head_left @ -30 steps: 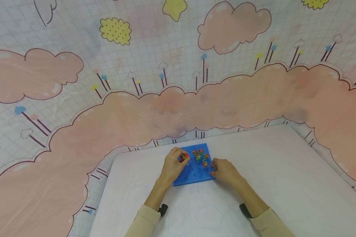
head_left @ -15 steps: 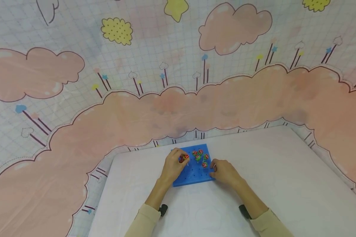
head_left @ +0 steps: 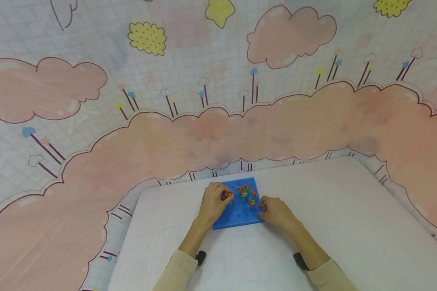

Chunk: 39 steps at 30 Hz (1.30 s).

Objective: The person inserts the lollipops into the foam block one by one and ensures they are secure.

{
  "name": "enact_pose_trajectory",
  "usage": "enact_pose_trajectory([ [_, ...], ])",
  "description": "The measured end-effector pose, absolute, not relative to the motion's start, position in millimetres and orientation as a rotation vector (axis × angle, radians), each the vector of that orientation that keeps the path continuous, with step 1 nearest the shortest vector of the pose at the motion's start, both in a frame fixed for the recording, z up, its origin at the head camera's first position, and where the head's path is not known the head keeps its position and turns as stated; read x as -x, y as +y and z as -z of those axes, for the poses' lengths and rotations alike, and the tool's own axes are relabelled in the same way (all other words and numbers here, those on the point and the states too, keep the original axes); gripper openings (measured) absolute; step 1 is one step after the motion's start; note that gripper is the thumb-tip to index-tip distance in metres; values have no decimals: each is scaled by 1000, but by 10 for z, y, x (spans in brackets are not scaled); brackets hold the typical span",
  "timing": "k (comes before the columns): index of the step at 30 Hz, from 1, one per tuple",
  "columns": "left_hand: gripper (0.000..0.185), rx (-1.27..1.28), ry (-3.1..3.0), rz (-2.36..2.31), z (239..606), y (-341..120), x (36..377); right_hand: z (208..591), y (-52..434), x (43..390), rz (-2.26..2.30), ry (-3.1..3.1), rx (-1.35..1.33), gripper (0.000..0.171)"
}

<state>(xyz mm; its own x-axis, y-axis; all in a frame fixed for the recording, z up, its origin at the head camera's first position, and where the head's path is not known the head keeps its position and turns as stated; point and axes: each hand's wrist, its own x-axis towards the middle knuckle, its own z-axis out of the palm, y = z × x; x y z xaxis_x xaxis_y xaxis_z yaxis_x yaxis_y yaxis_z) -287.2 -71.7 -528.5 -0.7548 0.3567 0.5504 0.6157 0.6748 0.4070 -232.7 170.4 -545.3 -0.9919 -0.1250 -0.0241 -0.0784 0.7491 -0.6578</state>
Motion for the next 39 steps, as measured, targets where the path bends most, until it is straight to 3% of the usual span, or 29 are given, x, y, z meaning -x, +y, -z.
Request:
enact_pose_trajectory([
  [39,26,703,-2512,784,5338,-691,2961,5381,1755,2409,998,2913,187,27],
])
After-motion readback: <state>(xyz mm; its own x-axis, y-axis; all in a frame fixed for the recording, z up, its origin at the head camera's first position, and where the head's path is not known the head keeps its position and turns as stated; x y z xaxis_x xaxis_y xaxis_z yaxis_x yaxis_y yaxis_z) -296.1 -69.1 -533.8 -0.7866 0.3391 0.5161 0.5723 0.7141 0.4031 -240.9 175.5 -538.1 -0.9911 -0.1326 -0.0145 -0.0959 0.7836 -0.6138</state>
